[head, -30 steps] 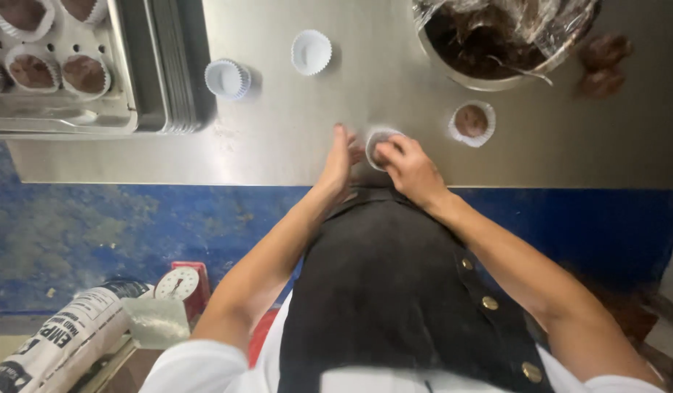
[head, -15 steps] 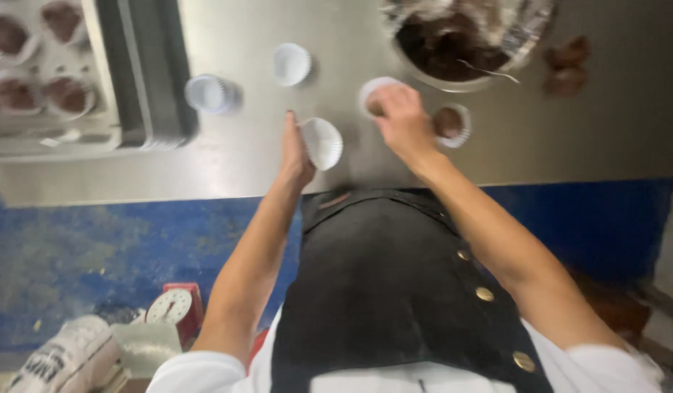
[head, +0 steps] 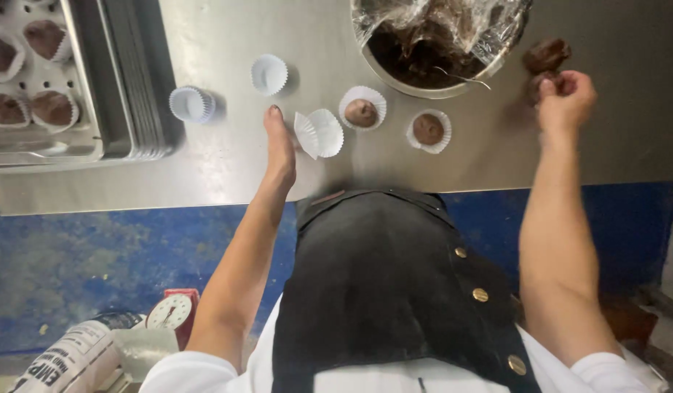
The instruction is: Scooping chocolate filling into shells or wrappers to make truffles or filled chocolates.
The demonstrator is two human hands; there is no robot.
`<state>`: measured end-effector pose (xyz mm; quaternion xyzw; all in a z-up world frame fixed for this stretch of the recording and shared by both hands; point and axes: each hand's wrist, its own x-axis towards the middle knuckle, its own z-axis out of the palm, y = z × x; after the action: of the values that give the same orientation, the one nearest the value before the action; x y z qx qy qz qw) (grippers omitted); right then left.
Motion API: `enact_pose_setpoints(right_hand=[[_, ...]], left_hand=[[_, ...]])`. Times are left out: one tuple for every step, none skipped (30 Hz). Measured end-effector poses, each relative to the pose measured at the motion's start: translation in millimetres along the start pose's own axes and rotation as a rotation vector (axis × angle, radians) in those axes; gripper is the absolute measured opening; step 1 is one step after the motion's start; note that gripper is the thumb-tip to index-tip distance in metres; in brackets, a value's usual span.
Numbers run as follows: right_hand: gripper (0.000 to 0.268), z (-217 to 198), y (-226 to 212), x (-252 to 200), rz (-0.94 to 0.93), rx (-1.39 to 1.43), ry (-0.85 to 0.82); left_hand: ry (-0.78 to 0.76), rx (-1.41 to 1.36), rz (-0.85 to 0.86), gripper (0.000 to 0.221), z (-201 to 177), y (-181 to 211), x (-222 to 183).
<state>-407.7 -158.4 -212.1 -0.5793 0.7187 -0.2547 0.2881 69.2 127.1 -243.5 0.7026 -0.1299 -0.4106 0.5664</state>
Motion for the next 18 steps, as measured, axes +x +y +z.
enact_pose_setpoints(right_hand=[[0.024, -17.4, -19.1, -13.6, 0.0, 0.003, 0.001], [0.022, -34.3, -38.5, -26.7, 0.101, 0.237, -0.078], [0.019, -51.5, -60.9, -33.5, 0.192, 0.47, -0.155], [0.019, -65.7, -73.9, -47.6, 0.182, 0.472, -0.154], [0.015, -78.5, -82.7, -68.9, 0.078, 0.721, -0.317], [0.011, -91.7, -90.5, -90.8, -0.025, 0.97, -0.482], [0.011, -85.9, -127.5, -117.1, -0.011, 0.965, -0.485], [0.015, -80.7, -165.1, -143.8, 0.018, 1.058, -0.651], [0.024, -71.8, -207.1, -163.5, 0.018, 1.161, -0.811], [0.024, -55.2, -225.8, -175.4, 0.007, 1.166, -0.807], [0.025, -39.2, -243.8, -189.5, -0.268, 0.755, -0.814], [0.03, -22.9, -261.8, -203.8, -0.519, 0.334, -0.786], [0.03, -27.0, -277.1, -208.2, -0.518, 0.335, -0.786], [0.028, -30.8, -292.9, -212.4, -0.661, 0.293, -0.694], [0.03, -31.9, -312.1, -212.7, -0.81, 0.255, -0.593], [0.03, -27.6, -324.5, -218.8, -0.819, 0.26, -0.588], [0.044, -26.4, -333.1, -227.8, -0.832, 0.372, -0.435], [0.061, -25.0, -341.4, -236.8, -0.842, 0.483, -0.282]], left_hand=[[0.0, 0.001, 0.003, 0.073, -1.0, 9.8, -6.4], [0.103, 0.159, 0.113, 0.071, -2.1, 19.8, -12.0], [0.209, 0.307, 0.229, 0.069, 0.8, 30.1, -14.0], [0.213, 0.299, 0.236, 0.069, 16.0, 60.4, -24.1], [0.111, 0.027, 0.098, 0.07, 25.0, 87.8, -41.9], [0.006, -0.246, -0.036, 0.07, 34.1, 114.3, -60.0], [0.01, -0.241, -0.049, 0.07, 54.3, 126.3, -74.4], [-0.176, -0.325, -0.05, 0.076, 74.3, 138.7, -89.5], [-0.372, -0.412, -0.028, 0.082, 97.0, 156.0, -94.6], [-0.378, -0.411, -0.018, 0.082, 111.4, 163.3, -97.6], [-0.488, -0.562, -0.099, 0.085, 124.2, 169.7, -103.1], [-0.598, -0.712, -0.183, 0.087, 136.6, 175.7, -108.6], [-0.598, -0.711, -0.183, 0.087, 135.6, 187.0, -112.4], [-0.601, -0.8, -0.268, 0.087, 134.5, 198.7, -115.6], [-0.604, -0.885, -0.343, 0.087, 133.7, 213.6, -113.5], [-0.607, -0.881, -0.332, 0.087, 133.0, 217.6, -113.7], [-0.649, -0.857, -0.238, 0.086, 133.0, 217.6, -119.4], [-0.69, -0.83, -0.143, 0.084, 133.0, 217.4, -124.9]])
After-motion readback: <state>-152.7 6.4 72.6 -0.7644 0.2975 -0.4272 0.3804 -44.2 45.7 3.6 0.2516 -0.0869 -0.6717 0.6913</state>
